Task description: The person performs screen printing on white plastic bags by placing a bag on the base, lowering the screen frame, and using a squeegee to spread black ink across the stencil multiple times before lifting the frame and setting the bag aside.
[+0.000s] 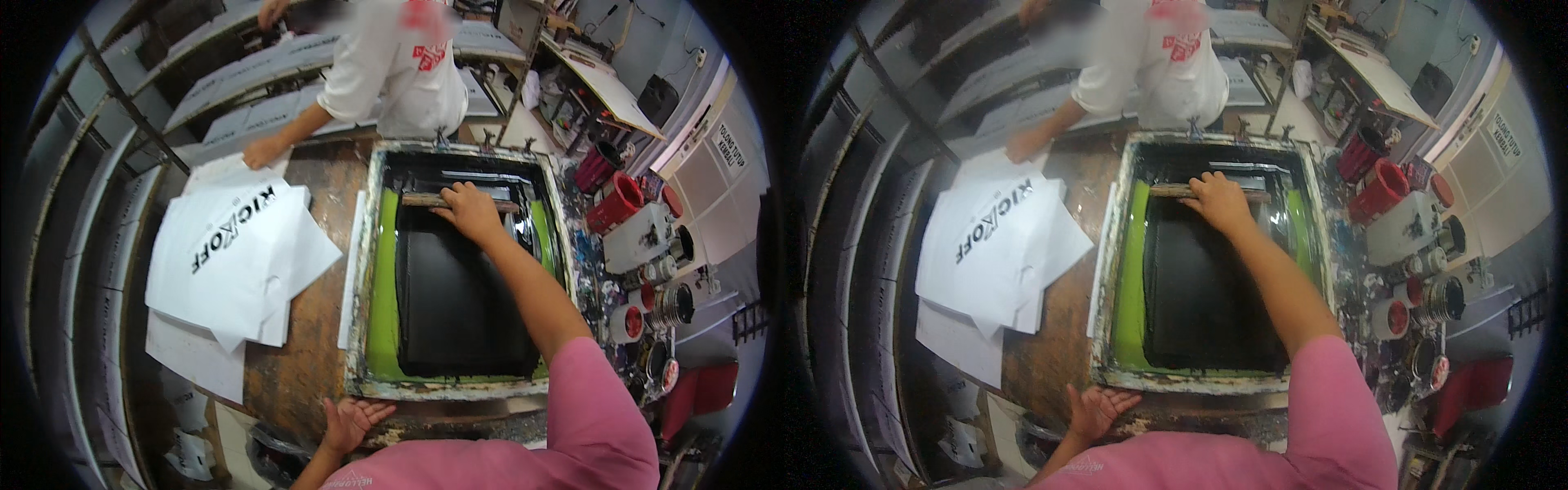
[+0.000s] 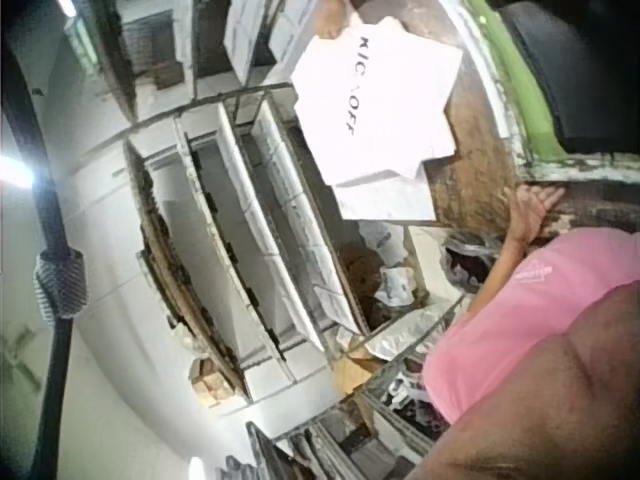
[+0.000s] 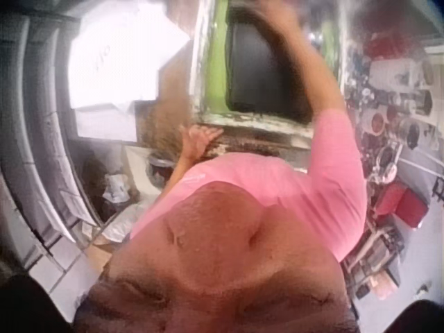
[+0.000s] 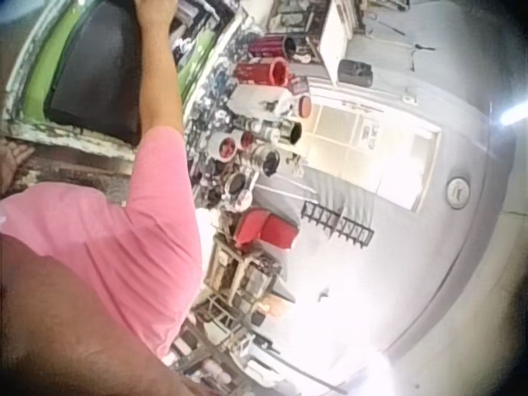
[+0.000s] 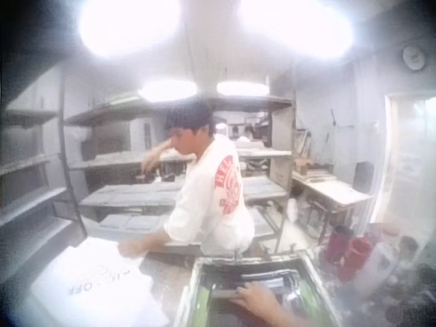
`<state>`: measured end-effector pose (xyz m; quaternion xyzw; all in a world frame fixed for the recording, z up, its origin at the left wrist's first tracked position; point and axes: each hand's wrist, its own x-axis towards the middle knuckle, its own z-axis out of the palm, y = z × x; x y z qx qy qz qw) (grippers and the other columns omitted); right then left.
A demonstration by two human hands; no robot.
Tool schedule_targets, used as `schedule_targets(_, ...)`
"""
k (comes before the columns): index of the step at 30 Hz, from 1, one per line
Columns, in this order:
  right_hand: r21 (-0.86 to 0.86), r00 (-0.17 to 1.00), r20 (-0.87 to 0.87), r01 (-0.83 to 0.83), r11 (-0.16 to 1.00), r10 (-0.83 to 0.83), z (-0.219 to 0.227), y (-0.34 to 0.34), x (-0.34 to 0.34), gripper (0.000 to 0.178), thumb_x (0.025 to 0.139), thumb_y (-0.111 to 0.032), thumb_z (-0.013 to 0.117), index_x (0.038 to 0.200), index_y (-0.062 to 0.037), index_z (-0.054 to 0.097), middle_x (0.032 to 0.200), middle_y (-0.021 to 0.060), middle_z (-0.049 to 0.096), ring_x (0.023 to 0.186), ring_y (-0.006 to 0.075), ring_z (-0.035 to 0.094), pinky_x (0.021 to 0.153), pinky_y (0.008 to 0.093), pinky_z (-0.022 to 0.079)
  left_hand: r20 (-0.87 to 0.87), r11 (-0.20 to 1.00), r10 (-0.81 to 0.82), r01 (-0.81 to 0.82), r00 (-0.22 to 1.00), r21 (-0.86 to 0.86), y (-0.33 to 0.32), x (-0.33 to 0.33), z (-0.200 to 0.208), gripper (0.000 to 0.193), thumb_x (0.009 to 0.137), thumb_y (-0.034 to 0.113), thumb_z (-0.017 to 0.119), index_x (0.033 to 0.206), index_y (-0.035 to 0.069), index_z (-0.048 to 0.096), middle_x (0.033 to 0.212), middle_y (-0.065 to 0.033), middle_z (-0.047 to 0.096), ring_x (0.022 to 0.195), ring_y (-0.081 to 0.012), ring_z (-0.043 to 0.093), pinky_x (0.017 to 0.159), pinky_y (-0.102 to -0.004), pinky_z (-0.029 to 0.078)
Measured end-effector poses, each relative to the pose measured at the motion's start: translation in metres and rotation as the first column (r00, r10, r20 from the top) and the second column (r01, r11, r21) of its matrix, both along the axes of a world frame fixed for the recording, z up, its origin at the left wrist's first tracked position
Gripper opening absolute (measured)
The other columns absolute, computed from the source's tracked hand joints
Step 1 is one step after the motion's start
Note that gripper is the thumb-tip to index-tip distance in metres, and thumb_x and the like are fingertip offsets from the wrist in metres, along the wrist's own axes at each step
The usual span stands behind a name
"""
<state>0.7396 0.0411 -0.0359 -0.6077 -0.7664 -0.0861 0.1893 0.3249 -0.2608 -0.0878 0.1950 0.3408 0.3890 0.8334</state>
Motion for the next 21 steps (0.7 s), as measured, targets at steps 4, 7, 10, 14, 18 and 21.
schedule_targets(4,-0.220,0.998,0.054,-0.012,0.975,0.025,0.024,0.059,0.030,0.053,0.097,-0.063,0.064,0.103,-0.0111,0.074,0.096,0.0129,0.074,0.096,0.0362,0.073,0.078,0.0515,0.058,0.091,1.000,-0.013,0.016,0.996,-0.024,0.001,-0.005,-0.001,0.129,0.086,0.098,0.040,0.160,-0.007,0.030,0.157,-0.0349,0.046,0.149,-0.0532,0.043,0.128,-0.0713,0.026)
schedule_targets(7,-0.095,0.999,-0.003,-0.036,0.995,0.036,0.025,0.074,0.039,0.059,0.097,-0.067,0.062,0.101,-0.0097,0.074,0.094,0.0160,0.076,0.092,0.0385,0.074,0.079,0.0537,0.057,0.140,0.998,-0.055,0.055,0.989,0.002,0.006,-0.009,-0.005,0.134,0.082,0.102,0.035,0.162,-0.005,0.033,0.160,-0.0330,0.047,0.151,-0.0520,0.042,0.129,-0.0715,0.021)
schedule_targets(10,-0.078,0.998,0.050,0.052,0.996,-0.048,0.009,0.061,0.033,0.050,0.096,-0.063,0.066,0.101,-0.0133,0.073,0.096,0.0124,0.074,0.095,0.0357,0.073,0.078,0.0514,0.058,0.496,0.996,-0.081,0.059,0.865,0.061,0.009,-0.009,-0.012,0.129,0.083,0.102,0.032,0.155,-0.004,0.050,0.157,-0.0292,0.053,0.151,-0.0513,0.043,0.129,-0.0723,0.019)
schedule_targets(14,-0.039,0.997,0.066,0.051,0.998,-0.049,0.000,-0.003,0.005,0.048,0.097,-0.061,0.066,0.109,-0.0145,0.071,0.102,0.0110,0.073,0.098,0.0339,0.071,0.078,0.0496,0.059,0.442,1.000,-0.020,0.028,0.897,-0.011,0.009,-0.010,-0.018,0.125,0.084,0.101,0.032,0.149,-0.003,0.059,0.153,-0.0274,0.058,0.150,-0.0513,0.044,0.128,-0.0733,0.020)
schedule_targets(18,-0.132,0.999,0.030,0.026,0.991,-0.022,0.023,-0.118,-0.036,0.044,0.097,-0.055,0.069,0.109,-0.0122,0.067,0.100,0.0121,0.073,0.098,0.0341,0.072,0.077,0.0494,0.059,0.266,0.999,-0.032,0.025,0.964,0.031,0.010,-0.011,-0.016,0.126,0.083,0.101,0.034,0.150,-0.003,0.058,0.152,-0.0287,0.059,0.148,-0.0520,0.047,0.127,-0.0728,0.025)
schedule_targets(21,-0.210,1.000,-0.008,0.019,0.978,-0.022,0.043,-0.218,-0.070,0.044,0.098,-0.052,0.069,0.109,-0.0101,0.063,0.096,0.0143,0.072,0.088,0.0362,0.073,0.072,0.0502,0.059,0.235,0.992,-0.079,0.052,0.969,0.119,0.012,-0.010,-0.018,0.125,0.084,0.100,0.033,0.150,-0.003,0.058,0.152,-0.0290,0.059,0.147,-0.0501,0.049,0.127,-0.0711,0.026)
